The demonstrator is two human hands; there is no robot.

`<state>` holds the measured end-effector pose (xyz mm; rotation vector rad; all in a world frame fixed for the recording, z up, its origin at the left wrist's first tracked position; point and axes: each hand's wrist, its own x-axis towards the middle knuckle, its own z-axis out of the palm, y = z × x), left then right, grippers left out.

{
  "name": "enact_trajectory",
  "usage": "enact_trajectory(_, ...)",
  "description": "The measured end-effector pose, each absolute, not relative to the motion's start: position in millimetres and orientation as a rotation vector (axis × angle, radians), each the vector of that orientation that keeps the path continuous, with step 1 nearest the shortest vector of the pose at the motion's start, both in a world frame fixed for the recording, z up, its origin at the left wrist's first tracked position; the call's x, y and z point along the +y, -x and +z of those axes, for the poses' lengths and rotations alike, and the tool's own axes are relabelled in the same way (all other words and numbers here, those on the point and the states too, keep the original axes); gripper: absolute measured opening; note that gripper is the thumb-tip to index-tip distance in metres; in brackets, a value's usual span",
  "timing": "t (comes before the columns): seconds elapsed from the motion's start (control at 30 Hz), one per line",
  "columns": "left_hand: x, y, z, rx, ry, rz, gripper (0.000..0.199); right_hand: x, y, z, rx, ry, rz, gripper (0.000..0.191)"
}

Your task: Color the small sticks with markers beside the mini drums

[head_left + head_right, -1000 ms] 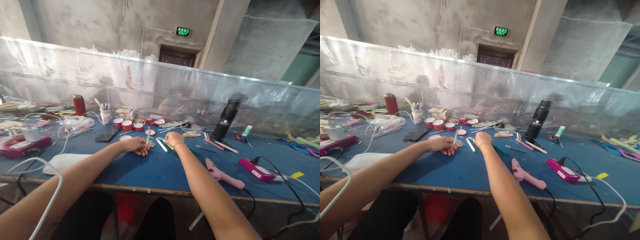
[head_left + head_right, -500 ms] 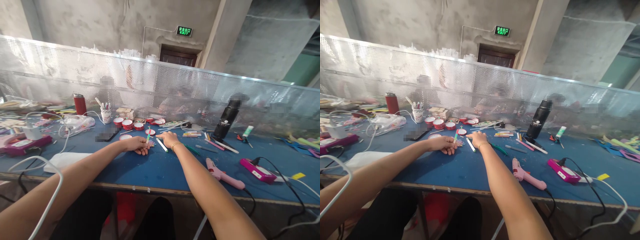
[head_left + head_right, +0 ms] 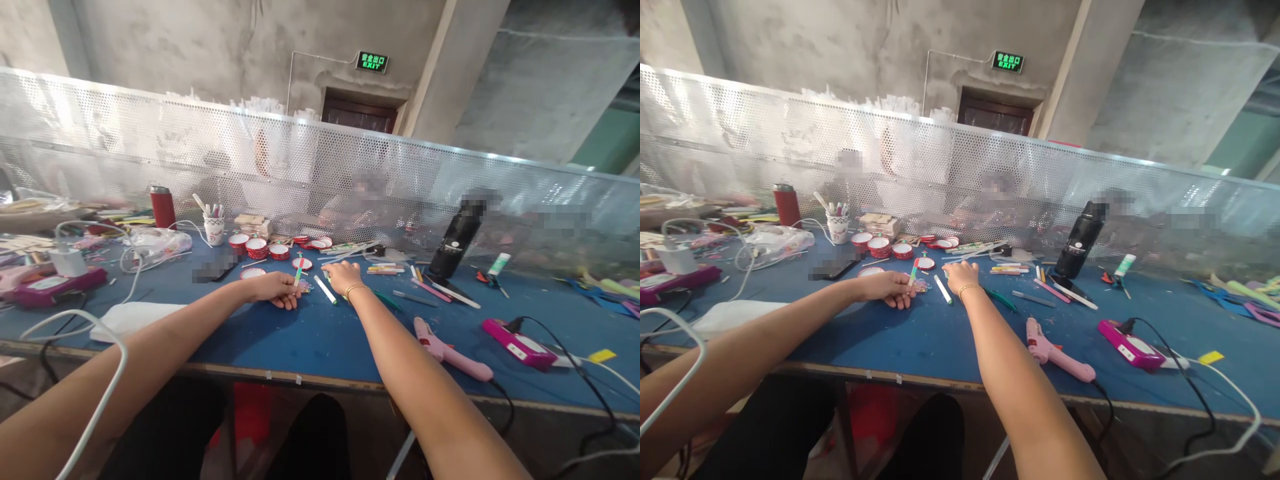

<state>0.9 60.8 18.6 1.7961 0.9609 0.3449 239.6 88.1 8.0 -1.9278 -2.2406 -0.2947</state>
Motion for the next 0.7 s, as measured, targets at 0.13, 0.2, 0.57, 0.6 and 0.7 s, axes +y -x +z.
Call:
enact_trajectory(0.13, 60.0, -0.6, 19.1, 0.964, -1.803, 0.350, 0.033, 88.6, -239.5, 7.2, -2.216, 1.913, -0.299, 0.041)
enact_trajectory(0.2, 59.6, -0.5, 19.3, 0.960, -1.800, 0.348, 0.033, 88.7, -238.4, 6.5, -2.197, 1.907, -0.307, 0.036)
enact_trajectory(0.57, 60.8, -1.1, 19.6, 0.950, -1.794, 0.345, 0.037, 88.9, -234.5, 3.8, -2.070, 1.904, -0.338, 0.024)
enact_trajectory(0.6, 60.5, -1.3, 19.8, 0.954, -1.795, 0.346, 0.037, 89.1, -234.3, 3.4, -2.062, 1.909, -0.336, 0.023)
enact_trajectory(0.7, 58.8, -1.9, 21.1, 0.970, -1.805, 0.346, 0.035, 89.3, -232.3, 1.5, -2.054, 1.911, -0.331, 0.024)
